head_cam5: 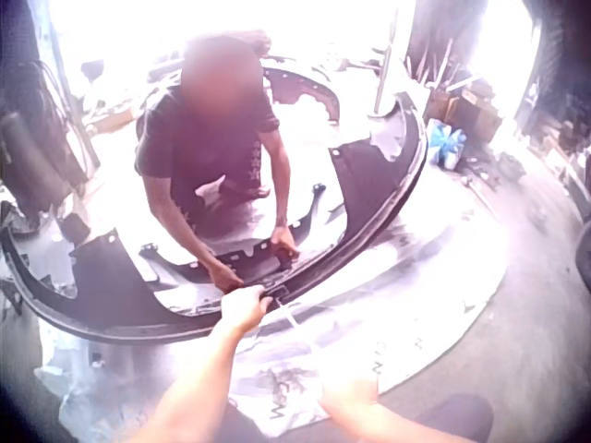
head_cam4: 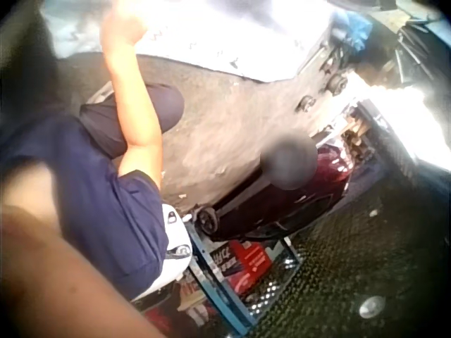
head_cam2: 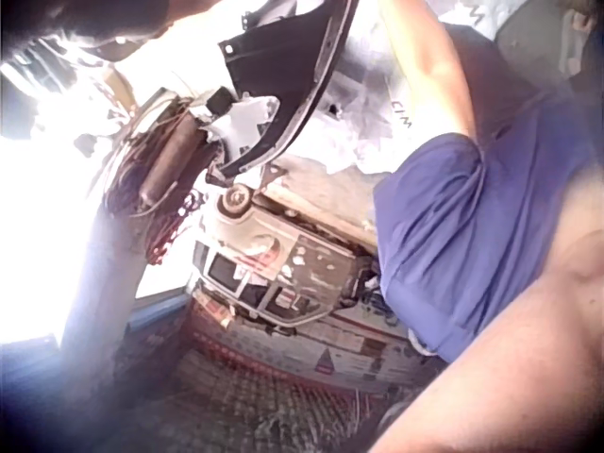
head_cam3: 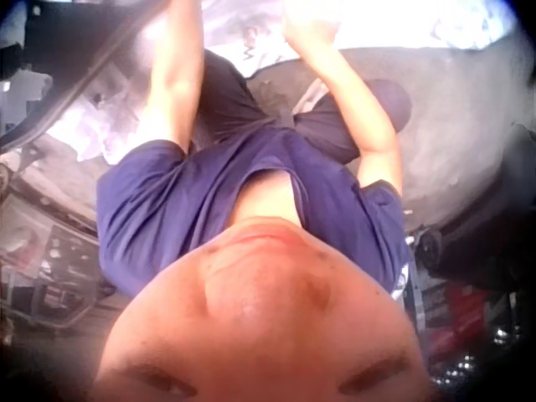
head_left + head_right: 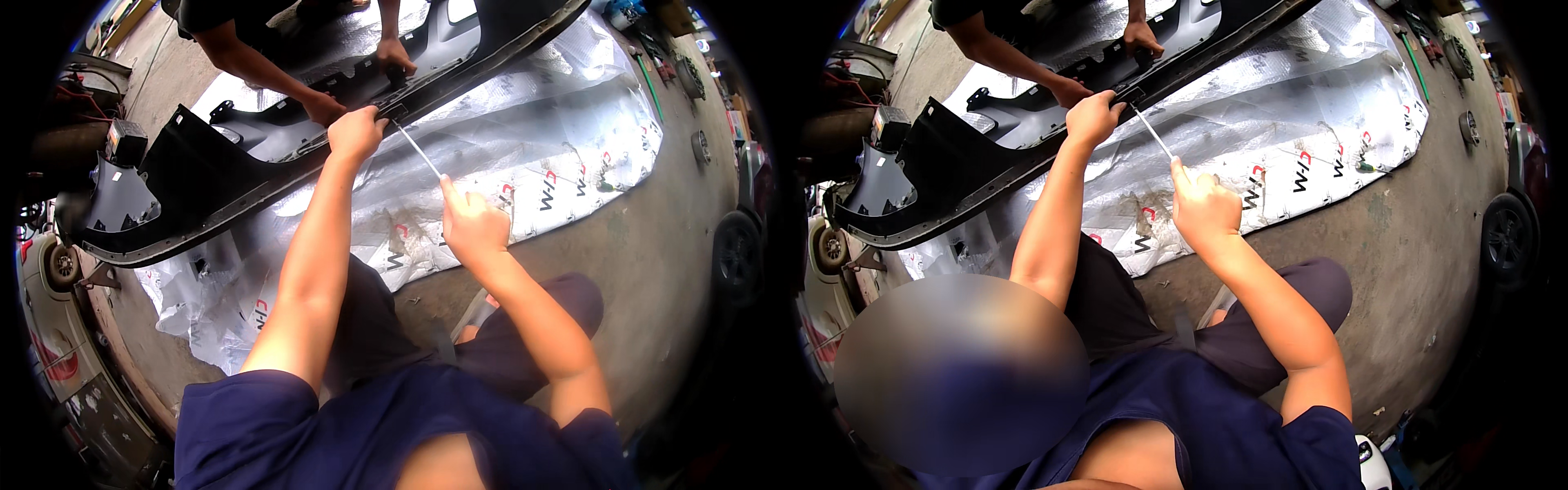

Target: The person uses a screwdriver to secure a grille onto a car bumper. They repeatedly tighten screws along the edge of the grille while another person holds the bumper steady.

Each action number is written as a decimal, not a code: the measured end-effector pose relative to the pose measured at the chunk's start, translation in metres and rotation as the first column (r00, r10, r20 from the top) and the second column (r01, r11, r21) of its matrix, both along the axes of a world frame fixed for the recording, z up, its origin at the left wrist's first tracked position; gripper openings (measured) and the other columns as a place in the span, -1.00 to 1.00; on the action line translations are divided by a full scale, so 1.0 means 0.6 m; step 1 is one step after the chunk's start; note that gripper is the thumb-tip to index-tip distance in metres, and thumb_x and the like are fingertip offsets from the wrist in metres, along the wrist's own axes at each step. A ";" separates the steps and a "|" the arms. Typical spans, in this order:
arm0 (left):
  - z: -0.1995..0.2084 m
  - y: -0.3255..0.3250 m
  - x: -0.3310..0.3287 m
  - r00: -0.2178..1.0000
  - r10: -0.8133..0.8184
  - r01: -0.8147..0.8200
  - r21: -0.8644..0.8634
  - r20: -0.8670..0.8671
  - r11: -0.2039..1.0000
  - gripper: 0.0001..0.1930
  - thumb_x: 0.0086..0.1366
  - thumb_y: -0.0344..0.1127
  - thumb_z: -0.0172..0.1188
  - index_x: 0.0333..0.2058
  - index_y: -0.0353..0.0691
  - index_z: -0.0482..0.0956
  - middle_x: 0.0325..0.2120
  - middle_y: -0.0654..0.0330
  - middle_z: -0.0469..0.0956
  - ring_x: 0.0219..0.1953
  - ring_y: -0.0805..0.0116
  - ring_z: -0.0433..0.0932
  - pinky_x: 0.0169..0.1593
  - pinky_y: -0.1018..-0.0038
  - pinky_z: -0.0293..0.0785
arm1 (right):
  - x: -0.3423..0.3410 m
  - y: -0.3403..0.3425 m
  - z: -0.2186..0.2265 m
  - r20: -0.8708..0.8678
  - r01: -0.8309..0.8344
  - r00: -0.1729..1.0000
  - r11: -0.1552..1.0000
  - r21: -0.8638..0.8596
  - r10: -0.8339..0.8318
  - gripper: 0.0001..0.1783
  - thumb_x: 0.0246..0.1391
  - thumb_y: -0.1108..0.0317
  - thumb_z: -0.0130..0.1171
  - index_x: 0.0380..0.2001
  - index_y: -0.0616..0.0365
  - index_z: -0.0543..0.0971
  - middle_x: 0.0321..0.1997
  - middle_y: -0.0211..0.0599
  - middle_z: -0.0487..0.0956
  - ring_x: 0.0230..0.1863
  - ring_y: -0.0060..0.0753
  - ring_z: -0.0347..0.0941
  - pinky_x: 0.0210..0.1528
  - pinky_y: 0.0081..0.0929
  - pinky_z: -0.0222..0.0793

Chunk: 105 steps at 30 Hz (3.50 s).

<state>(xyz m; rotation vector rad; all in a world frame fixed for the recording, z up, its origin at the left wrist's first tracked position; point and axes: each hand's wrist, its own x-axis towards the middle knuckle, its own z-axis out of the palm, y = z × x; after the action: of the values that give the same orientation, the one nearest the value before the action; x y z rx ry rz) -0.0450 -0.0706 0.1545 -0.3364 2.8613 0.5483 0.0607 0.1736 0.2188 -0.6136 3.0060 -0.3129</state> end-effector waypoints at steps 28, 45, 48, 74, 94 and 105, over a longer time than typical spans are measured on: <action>-0.019 0.019 0.002 1.000 -0.016 0.016 -0.033 0.022 0.999 -0.62 0.33 0.06 0.15 -0.10 -0.09 0.63 -0.24 -0.02 0.68 -0.11 -0.07 0.64 -0.07 0.09 0.52 | -0.052 0.019 0.066 -0.009 -0.126 0.992 0.989 -0.073 0.126 -0.63 0.03 0.28 0.25 -0.06 0.06 0.68 -0.47 -0.14 0.61 -0.46 -0.11 0.59 -0.43 -0.23 0.51; -0.004 -0.017 -0.024 0.998 -0.059 0.059 0.009 0.001 0.998 -0.58 0.32 0.09 0.14 -0.12 -0.14 0.65 -0.13 0.03 0.67 -0.02 0.00 0.62 0.02 0.17 0.49 | -0.084 0.015 0.071 -0.375 -0.346 0.849 0.928 0.139 0.373 -0.69 0.03 0.33 0.18 -0.12 0.15 0.58 -0.43 -0.30 0.54 -0.49 -0.34 0.52 -0.56 -0.36 0.37; -0.013 -0.017 -0.024 0.999 -0.052 0.052 0.003 0.000 0.999 -0.59 0.31 0.09 0.16 -0.12 -0.13 0.65 -0.14 0.05 0.68 -0.02 0.02 0.62 0.01 0.19 0.50 | -0.075 0.000 0.070 -0.321 -0.387 0.800 0.845 0.370 0.507 -0.63 0.03 0.34 0.15 -0.06 0.11 0.63 -0.46 -0.39 0.53 -0.46 -0.36 0.53 -0.52 -0.39 0.38; 0.001 0.002 -0.019 1.000 -0.025 0.025 0.033 0.012 0.999 -0.62 0.31 0.06 0.17 -0.10 -0.07 0.66 -0.12 0.05 0.67 0.03 0.06 0.61 0.04 0.17 0.50 | -0.089 0.024 0.086 -0.406 -0.504 0.626 0.743 0.439 0.665 -0.73 -0.02 0.32 0.18 -0.23 0.15 0.64 -0.46 -0.34 0.51 -0.50 -0.37 0.53 -0.59 -0.44 0.41; -0.002 -0.003 -0.020 0.998 -0.055 0.055 -0.013 -0.018 0.998 -0.59 0.30 0.11 0.16 -0.07 -0.04 0.66 -0.09 0.14 0.68 0.04 0.10 0.61 0.03 0.19 0.51 | -0.066 -0.007 0.116 -0.216 -0.325 0.918 0.943 0.071 0.332 -0.84 0.03 0.28 0.13 -0.36 0.12 0.56 -0.41 -0.21 0.52 -0.38 -0.08 0.56 -0.36 -0.15 0.46; -0.017 0.008 -0.021 0.999 -0.037 0.036 0.047 0.020 0.998 -0.62 0.30 0.05 0.18 -0.09 -0.08 0.66 -0.12 0.08 0.68 0.03 0.06 0.61 0.05 0.18 0.50 | -0.098 -0.021 0.103 0.106 -0.172 0.980 0.984 0.053 0.166 -0.65 0.16 0.33 0.14 0.02 0.04 0.61 -0.31 -0.20 0.62 -0.57 -0.41 0.46 -0.56 -0.47 0.31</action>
<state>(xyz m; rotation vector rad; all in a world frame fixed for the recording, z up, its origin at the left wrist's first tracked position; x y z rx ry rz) -0.0577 -0.0658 0.1444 -0.2804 2.8239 0.5996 0.0019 0.1607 0.2803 -0.8147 2.8314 -0.2320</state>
